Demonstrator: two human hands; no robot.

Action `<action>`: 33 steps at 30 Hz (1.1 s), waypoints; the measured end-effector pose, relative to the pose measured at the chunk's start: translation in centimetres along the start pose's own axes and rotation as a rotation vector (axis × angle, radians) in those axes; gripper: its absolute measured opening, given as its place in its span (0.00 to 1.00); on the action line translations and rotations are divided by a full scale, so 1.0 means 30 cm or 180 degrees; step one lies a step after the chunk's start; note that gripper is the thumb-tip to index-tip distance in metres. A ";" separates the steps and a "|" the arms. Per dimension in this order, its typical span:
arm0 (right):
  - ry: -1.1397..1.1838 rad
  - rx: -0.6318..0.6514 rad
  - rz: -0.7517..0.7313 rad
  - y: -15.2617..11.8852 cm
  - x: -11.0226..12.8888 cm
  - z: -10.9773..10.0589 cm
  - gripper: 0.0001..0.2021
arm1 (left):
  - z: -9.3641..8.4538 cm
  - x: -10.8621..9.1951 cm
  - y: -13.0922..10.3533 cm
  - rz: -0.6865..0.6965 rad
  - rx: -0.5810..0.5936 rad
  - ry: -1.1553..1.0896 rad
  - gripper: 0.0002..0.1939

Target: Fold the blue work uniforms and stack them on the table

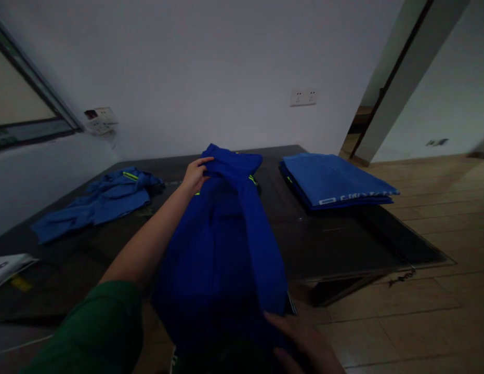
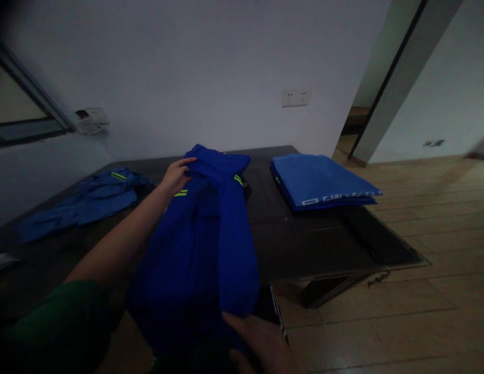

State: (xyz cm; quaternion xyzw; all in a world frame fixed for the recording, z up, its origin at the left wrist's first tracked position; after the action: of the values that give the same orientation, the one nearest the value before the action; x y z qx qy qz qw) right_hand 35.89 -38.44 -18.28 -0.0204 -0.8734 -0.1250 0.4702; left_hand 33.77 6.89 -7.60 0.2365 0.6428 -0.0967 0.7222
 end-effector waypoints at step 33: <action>-0.2032 0.1046 -0.0490 0.231 -0.107 0.571 0.15 | -0.313 0.300 -0.215 -0.0528 -0.0875 -0.0235 0.33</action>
State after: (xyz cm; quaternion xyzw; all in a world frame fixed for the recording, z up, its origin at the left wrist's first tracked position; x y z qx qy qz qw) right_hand 24.74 -27.41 -28.57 0.0832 -0.9836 -0.0054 0.1602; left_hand 24.00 7.13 -18.35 0.0779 0.6402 -0.0758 0.7605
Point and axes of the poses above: each hand's wrist, its own y-axis towards the middle knuckle, its own z-axis out of the palm, x = y × z, the point moved 9 cm from there along y, towards the middle knuckle
